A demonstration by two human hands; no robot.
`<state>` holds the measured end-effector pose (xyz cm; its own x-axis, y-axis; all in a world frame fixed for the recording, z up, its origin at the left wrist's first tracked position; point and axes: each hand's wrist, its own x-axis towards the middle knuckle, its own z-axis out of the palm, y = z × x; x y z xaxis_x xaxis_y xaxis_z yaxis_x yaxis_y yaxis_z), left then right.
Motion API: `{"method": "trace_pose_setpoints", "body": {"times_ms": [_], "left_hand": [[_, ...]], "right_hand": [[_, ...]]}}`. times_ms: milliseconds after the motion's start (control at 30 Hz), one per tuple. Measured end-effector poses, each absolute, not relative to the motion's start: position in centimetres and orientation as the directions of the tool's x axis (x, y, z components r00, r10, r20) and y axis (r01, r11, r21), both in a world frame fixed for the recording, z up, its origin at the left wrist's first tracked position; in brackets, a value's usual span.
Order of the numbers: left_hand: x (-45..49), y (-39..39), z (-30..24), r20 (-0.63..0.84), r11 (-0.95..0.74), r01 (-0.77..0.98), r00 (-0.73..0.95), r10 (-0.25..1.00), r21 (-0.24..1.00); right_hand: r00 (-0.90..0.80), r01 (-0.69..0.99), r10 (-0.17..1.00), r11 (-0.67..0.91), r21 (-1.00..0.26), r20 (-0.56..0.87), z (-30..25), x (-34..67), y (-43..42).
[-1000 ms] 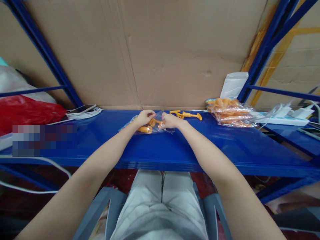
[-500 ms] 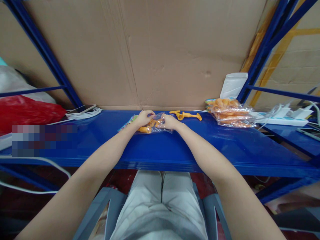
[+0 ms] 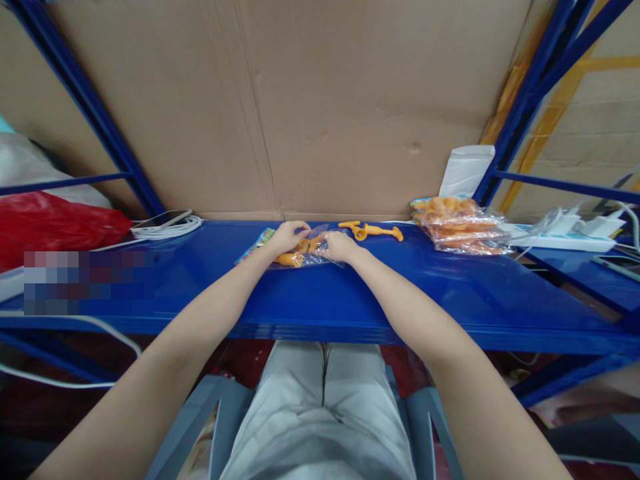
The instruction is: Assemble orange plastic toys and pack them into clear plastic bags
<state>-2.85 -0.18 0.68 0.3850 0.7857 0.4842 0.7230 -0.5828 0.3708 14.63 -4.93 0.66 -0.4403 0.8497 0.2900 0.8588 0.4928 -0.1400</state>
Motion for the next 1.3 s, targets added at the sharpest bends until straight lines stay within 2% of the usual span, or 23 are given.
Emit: {"method": "trace_pose_setpoints", "body": {"times_ms": [200, 300, 400, 600, 1000, 1133, 1300], "left_hand": [[-3.1, -0.3, 1.3, 0.544, -0.549, 0.785, 0.338, 0.768, 0.287], [-3.6, -0.4, 2.1, 0.554, -0.506, 0.812, 0.289, 0.781, 0.29], [-4.1, -0.4, 2.5, 0.485, -0.456, 0.839, 0.279, 0.829, 0.297], [-4.3, -0.2, 2.1, 0.318, -0.417, 0.879, 0.337, 0.886, 0.23], [-4.5, 0.2, 1.8, 0.285, -0.446, 0.866, 0.379, 0.88, 0.225], [-4.6, 0.2, 1.7, 0.267, -0.439, 0.857, 0.371, 0.889, 0.271], [-4.6, 0.4, 1.4, 0.3, -0.492, 0.812, 0.406, 0.863, 0.314]], "right_hand": [[-0.395, 0.891, 0.886, 0.434, -0.134, 0.244, 0.8, 14.3, -5.2], [-0.345, 0.918, 0.911, 0.378, -0.119, 0.226, 0.9, 13.9, -5.3], [-0.298, 0.939, 0.93, 0.326, -0.106, 0.217, 1.1, 13.6, -5.6], [-0.25, 0.954, 0.95, 0.275, -0.119, 0.186, 1.7, 13.3, -6.5], [-0.217, 0.967, 0.934, 0.245, -0.067, 0.284, 2.9, 12.9, -7.2], [-0.246, 0.947, 0.904, 0.301, -0.114, 0.349, 2.9, 13.4, -6.6], [-0.45, 0.801, 0.824, 0.543, -0.254, 0.344, 2.1, 14.1, -5.4]]}}
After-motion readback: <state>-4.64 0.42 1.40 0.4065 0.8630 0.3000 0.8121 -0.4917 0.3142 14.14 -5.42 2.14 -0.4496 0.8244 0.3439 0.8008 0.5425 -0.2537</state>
